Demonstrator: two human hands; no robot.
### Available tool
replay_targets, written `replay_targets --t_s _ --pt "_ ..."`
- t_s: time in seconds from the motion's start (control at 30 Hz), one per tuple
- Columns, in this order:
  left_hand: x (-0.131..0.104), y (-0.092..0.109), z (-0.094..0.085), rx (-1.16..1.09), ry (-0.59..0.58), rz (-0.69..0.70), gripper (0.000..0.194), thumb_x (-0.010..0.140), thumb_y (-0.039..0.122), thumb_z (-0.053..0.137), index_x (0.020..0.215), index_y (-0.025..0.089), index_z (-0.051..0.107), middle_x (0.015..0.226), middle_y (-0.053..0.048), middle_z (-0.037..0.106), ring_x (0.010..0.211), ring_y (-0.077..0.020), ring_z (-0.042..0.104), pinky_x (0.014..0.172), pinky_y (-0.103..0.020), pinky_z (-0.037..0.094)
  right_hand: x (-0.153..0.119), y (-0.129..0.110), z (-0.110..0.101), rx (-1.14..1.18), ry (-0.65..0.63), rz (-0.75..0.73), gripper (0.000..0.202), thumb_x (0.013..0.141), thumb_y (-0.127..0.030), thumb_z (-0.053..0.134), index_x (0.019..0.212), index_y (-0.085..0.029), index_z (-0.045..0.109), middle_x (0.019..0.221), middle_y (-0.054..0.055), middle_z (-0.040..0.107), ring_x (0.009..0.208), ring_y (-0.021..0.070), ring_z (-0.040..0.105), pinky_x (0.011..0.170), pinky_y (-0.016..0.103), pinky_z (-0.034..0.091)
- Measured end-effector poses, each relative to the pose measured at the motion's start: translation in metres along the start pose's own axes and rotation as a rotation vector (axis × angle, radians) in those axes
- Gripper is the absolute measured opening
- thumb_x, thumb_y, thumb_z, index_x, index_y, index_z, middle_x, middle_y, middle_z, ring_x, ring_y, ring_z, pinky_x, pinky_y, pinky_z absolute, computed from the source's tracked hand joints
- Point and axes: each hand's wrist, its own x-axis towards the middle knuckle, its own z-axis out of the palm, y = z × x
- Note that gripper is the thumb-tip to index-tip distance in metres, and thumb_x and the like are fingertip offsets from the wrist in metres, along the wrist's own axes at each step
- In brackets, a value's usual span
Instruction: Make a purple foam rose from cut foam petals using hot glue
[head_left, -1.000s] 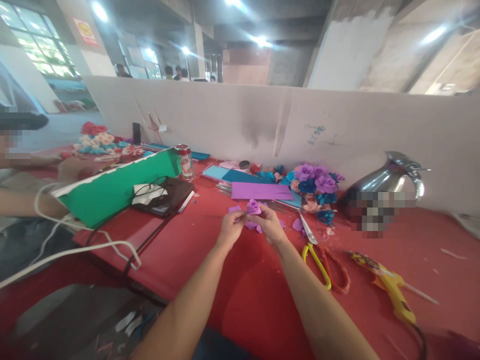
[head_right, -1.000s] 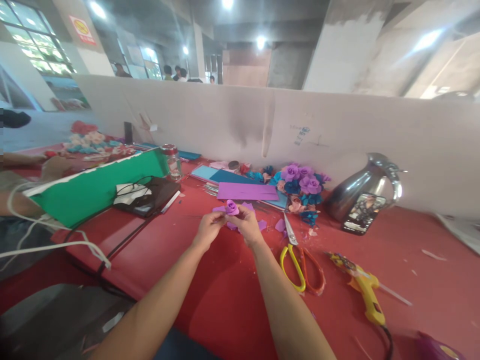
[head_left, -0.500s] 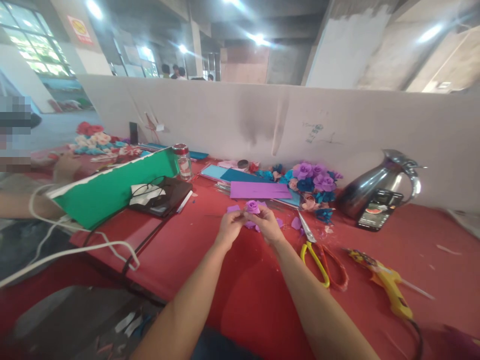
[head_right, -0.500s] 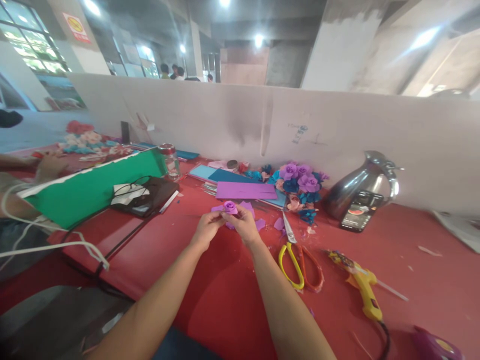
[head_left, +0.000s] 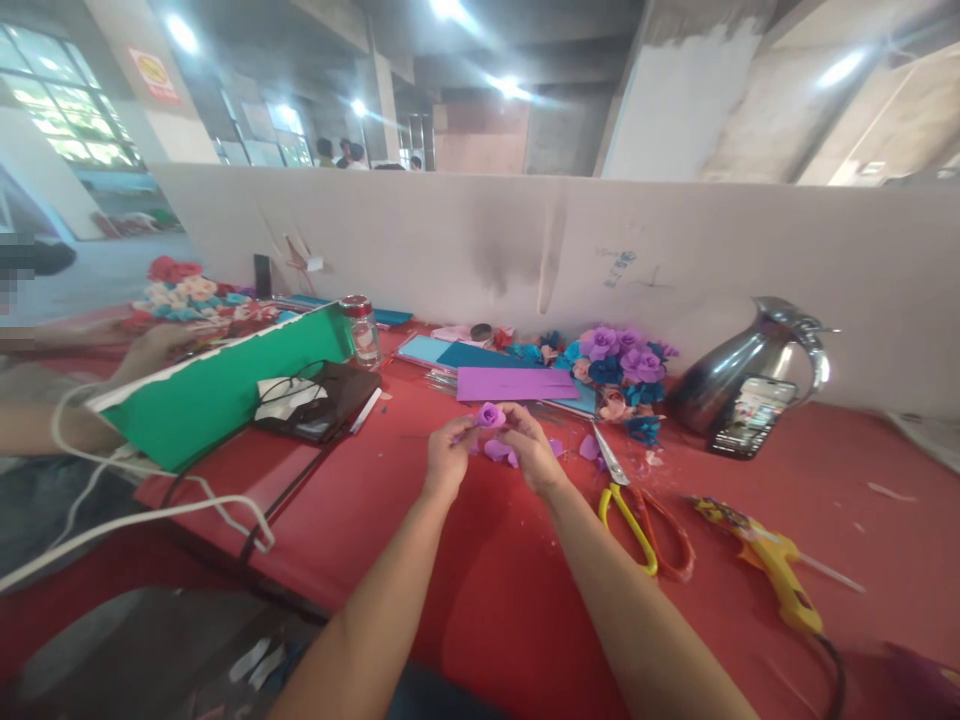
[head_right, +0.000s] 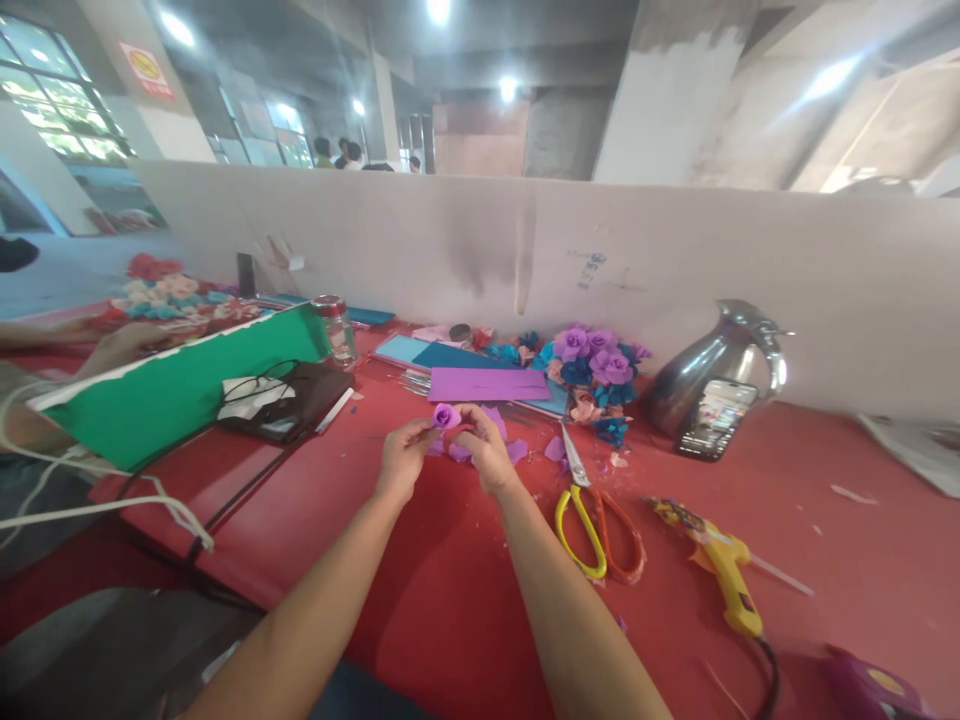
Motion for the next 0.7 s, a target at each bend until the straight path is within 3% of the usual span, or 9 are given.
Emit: replay_targets --t_s 0.1,0.3,0.53,0.7 --pt "0.002 -0.003 0.000 -0.031 0.041 -0.030 0.027 0.061 0.036 0.077 0.079 0.017 0.076 0.081 -0.004 0.072 0.079 -0.0205 0.062 0.075 -0.031 0.047 0.003 -0.002 0.002 0.021 0.040 0.015 0.016 0.069 -0.026 0.059 0.084 -0.020 0.063 0.077 -0.002 0.059 0.063 0.0116 0.049 0.058 0.023 0.039" --pt "0.001 0.003 0.001 0.014 -0.033 0.015 0.021 0.065 0.036 0.073 0.078 0.019 0.076 0.080 -0.004 0.073 0.077 -0.0187 0.062 0.076 -0.031 0.045 0.004 -0.014 0.015 -0.009 0.190 0.002 0.019 0.069 -0.038 0.067 0.071 -0.019 0.061 0.066 -0.002 0.056 0.056 0.0095 0.045 0.053 0.022 0.037" --pt "-0.001 0.010 0.003 0.047 0.002 0.000 0.022 0.063 0.036 0.073 0.078 0.020 0.076 0.080 -0.004 0.073 0.077 -0.0194 0.062 0.076 -0.032 0.044 0.000 -0.022 0.022 -0.128 0.271 -0.136 0.021 0.070 -0.038 0.067 0.075 -0.018 0.061 0.067 -0.001 0.058 0.059 0.0097 0.048 0.055 0.022 0.038" --pt "-0.002 0.011 0.005 -0.067 0.023 -0.091 0.024 0.058 0.034 0.077 0.076 0.018 0.076 0.079 -0.005 0.074 0.076 -0.0187 0.062 0.077 -0.032 0.045 0.002 -0.010 0.017 -0.136 0.399 -0.137 0.015 0.072 -0.032 0.059 0.078 -0.019 0.061 0.061 -0.004 0.051 0.054 0.0092 0.041 0.051 0.022 0.035"
